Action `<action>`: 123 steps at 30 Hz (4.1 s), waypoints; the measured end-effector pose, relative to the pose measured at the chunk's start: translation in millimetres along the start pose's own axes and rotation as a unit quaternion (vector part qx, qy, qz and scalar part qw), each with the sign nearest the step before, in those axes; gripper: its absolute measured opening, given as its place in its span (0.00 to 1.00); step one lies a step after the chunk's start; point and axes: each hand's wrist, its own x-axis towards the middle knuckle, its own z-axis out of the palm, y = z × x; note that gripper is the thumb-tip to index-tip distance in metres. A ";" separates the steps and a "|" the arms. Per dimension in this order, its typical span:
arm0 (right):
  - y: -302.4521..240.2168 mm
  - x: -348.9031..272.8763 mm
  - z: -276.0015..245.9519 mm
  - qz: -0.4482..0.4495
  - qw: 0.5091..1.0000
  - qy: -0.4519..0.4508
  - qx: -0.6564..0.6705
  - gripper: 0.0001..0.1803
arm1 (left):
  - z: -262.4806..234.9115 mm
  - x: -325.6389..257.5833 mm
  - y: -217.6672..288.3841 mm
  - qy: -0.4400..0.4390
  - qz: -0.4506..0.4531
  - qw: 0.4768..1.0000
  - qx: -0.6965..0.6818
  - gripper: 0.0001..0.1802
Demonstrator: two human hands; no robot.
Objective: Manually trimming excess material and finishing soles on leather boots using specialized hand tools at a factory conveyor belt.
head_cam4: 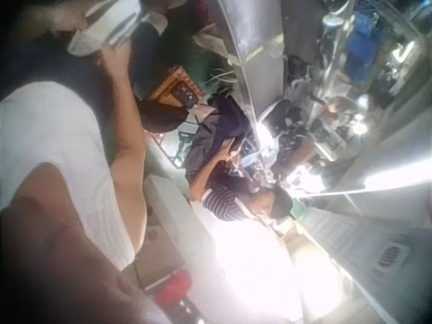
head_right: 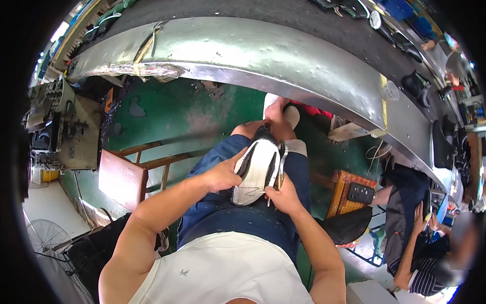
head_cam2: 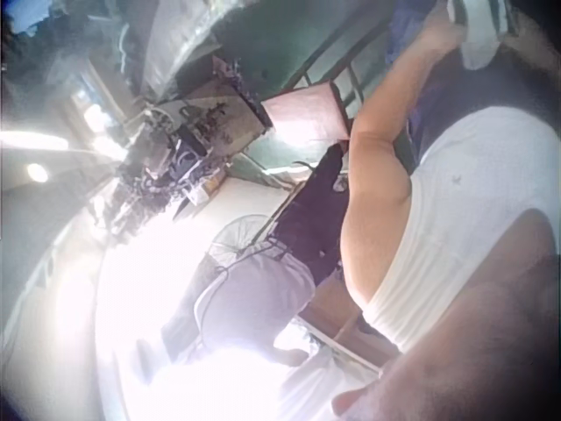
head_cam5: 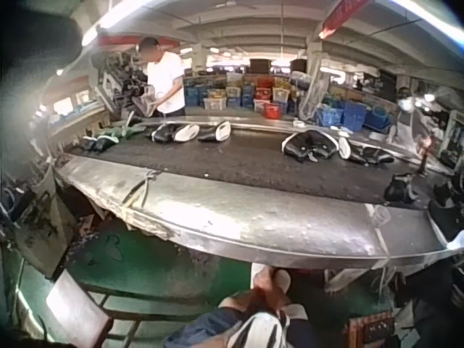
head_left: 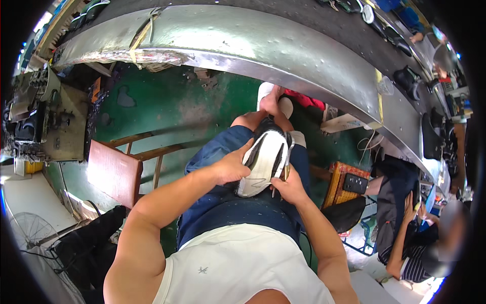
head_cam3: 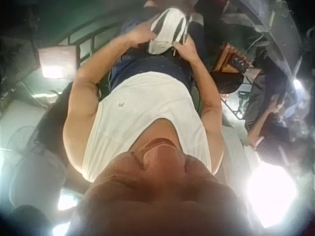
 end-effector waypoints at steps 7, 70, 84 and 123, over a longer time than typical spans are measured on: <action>5.1 -41.1 -66.2 0.102 0.993 0.038 -0.036 0.19 | 48.3 25.1 -24.9 -0.080 0.074 0.993 -0.036 0.60; 11.7 -64.1 -34.3 -0.060 0.890 0.038 -0.451 0.16 | 104.2 47.3 -38.8 0.273 -0.074 0.956 0.083 0.38; -2.3 -35.5 -64.5 -0.068 0.817 0.021 -0.573 0.21 | 109.5 45.5 -72.4 0.266 0.146 0.932 0.198 0.33; -4.9 -54.6 -70.9 -0.060 0.962 -0.011 -0.265 0.23 | 77.4 34.8 -61.6 0.095 0.120 0.952 0.267 0.56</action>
